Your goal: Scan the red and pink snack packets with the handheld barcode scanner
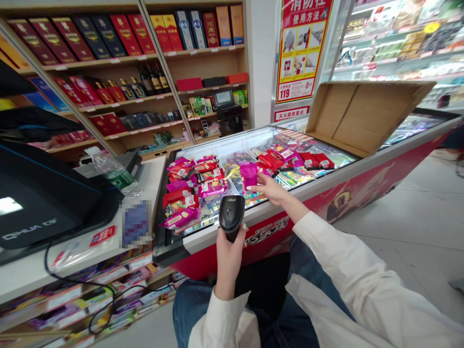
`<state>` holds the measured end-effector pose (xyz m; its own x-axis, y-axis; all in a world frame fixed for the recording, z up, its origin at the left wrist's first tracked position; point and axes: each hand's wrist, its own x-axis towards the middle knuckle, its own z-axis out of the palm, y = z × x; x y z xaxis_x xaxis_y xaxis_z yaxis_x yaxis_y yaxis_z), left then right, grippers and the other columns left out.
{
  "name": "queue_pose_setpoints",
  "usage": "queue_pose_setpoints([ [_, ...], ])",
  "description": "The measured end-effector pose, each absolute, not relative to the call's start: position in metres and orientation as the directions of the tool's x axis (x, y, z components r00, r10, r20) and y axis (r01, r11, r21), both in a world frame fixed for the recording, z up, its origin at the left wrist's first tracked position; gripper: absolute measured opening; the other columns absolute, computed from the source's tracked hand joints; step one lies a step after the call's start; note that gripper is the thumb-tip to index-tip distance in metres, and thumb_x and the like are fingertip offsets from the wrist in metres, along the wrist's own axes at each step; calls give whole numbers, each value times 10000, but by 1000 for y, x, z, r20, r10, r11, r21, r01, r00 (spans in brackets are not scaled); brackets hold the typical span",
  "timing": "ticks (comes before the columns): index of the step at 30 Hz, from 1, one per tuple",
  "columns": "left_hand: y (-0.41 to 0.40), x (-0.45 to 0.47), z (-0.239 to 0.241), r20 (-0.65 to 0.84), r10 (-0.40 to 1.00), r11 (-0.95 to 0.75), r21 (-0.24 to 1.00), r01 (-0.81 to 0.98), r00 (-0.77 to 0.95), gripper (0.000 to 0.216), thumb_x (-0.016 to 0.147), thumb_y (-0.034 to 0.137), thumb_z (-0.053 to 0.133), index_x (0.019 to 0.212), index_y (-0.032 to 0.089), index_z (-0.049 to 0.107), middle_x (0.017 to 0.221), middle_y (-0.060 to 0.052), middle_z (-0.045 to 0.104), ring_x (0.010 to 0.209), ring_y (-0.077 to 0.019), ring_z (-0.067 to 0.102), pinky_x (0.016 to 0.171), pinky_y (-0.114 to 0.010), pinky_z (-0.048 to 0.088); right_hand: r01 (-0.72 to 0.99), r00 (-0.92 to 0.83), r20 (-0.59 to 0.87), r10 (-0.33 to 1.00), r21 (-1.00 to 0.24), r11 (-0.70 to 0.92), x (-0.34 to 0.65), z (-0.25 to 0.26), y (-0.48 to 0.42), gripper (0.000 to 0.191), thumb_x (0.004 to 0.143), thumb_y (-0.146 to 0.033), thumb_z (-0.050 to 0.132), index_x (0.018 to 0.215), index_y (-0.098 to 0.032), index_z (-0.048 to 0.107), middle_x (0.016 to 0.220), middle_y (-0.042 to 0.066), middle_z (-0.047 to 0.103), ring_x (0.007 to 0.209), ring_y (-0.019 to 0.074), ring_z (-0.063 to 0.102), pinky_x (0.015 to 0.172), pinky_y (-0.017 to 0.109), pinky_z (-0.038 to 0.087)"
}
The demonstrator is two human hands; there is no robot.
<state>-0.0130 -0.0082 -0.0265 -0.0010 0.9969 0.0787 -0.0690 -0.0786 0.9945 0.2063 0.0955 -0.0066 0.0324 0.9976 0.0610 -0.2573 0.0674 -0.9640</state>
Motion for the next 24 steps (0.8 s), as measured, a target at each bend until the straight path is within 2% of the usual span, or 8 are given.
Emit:
queue_pose_setpoints([
  [3,-9,-13,-29,81,997,-80,995,-59,13,422,806,542,833,941,181,659,775,-49,766,510,-136,591,565,-287,490,-356,53,47,997,-932,63,208,-8,98,548,627,-183,1003,1095,-252,727,1063,45,822,1020,259,795,890,455,722],
  [6,-9,-13,-31,79,997,-77,996,-50,19,423,805,548,833,942,186,660,742,-31,746,521,-147,598,575,-292,490,-397,78,57,995,-914,83,210,-9,100,521,640,-176,1003,1066,-253,713,1010,23,818,1006,257,799,927,473,719],
  [9,-10,-13,-30,80,996,-79,996,-40,40,413,814,542,822,949,187,662,740,-25,737,531,-148,595,574,-289,485,-412,124,84,989,-902,129,212,-8,100,498,690,-223,990,1089,-281,698,1050,-1,806,986,235,798,933,466,721],
  [14,-16,-7,-22,67,989,-66,998,-13,131,357,824,481,813,946,189,650,716,-7,708,529,-140,580,568,-279,475,-404,87,94,992,-907,122,214,-5,97,463,764,-308,961,1146,-267,703,1097,21,793,916,216,799,852,408,731],
  [18,-18,3,-19,68,978,-72,997,13,198,333,849,477,798,926,198,632,677,14,674,516,-136,568,555,-271,457,-425,98,94,991,-896,128,219,-3,95,470,765,-340,962,1138,-280,683,1082,9,776,842,198,784,827,397,733],
  [24,-14,13,-22,76,973,-83,996,24,217,342,860,497,790,958,205,643,686,17,672,519,-136,549,556,-270,443,-461,132,55,990,-880,111,230,-3,92,572,751,-355,973,1229,-291,667,1160,14,767,837,193,781,847,419,736],
])
